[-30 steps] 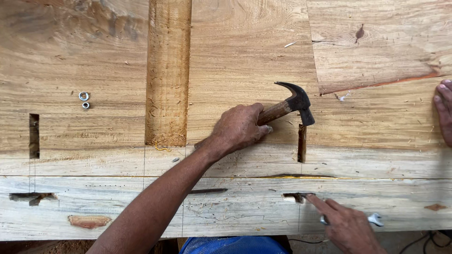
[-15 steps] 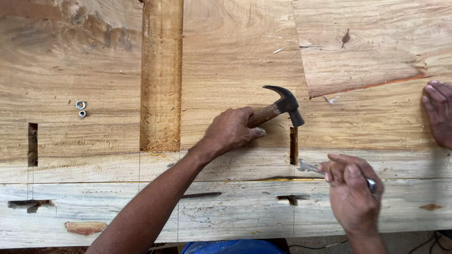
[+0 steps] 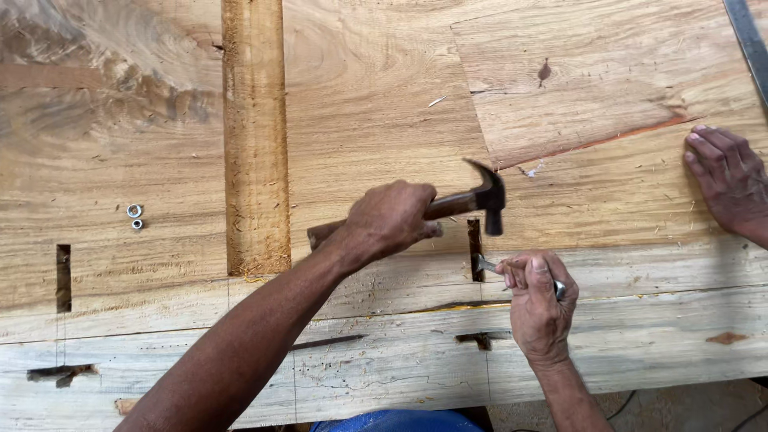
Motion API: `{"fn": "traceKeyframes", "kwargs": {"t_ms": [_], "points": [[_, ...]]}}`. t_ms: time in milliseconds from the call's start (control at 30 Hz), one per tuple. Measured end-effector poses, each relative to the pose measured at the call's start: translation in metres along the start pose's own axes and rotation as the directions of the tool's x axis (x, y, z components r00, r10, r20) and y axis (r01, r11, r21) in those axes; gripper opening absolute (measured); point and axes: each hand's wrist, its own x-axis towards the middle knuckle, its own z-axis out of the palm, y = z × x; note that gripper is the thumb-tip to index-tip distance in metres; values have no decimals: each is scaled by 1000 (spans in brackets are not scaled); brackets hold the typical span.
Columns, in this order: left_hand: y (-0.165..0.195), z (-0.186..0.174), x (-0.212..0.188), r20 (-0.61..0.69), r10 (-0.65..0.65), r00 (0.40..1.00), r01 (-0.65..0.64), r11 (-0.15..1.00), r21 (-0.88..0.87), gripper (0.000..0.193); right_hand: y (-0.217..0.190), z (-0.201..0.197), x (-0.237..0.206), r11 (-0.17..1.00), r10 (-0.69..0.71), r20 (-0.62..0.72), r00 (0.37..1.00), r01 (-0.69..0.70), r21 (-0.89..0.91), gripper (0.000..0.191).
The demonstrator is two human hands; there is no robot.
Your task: The person hammers bolts into pre-cut slots in a wooden board on the workbench, then uses a wrench to tighten nuts onto the bolts. They reposition the board and continue driving and tightening fasteners along its edge.
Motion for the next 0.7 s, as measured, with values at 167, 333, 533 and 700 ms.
{"fn": "traceKeyframes", "kwargs": {"t_ms": [167, 333, 533, 700], "points": [[13, -3, -6, -50, 121, 991, -113, 985, 130, 16, -2, 6, -4, 999, -31, 33, 999, 32, -25, 29], [0, -7, 4, 19, 58, 998, -59, 998, 38, 25, -10, 10, -11, 999, -14, 13, 1000, 15, -46, 30], [-9, 10, 5, -5, 66, 998, -65, 994, 82, 24, -10, 9, -6, 991, -89, 38, 995, 92, -96, 34], [-7, 13, -1, -110, -18, 994, -4, 981, -193, 32, -9, 9, 5, 989, -99, 83, 992, 107, -98, 36]]}}
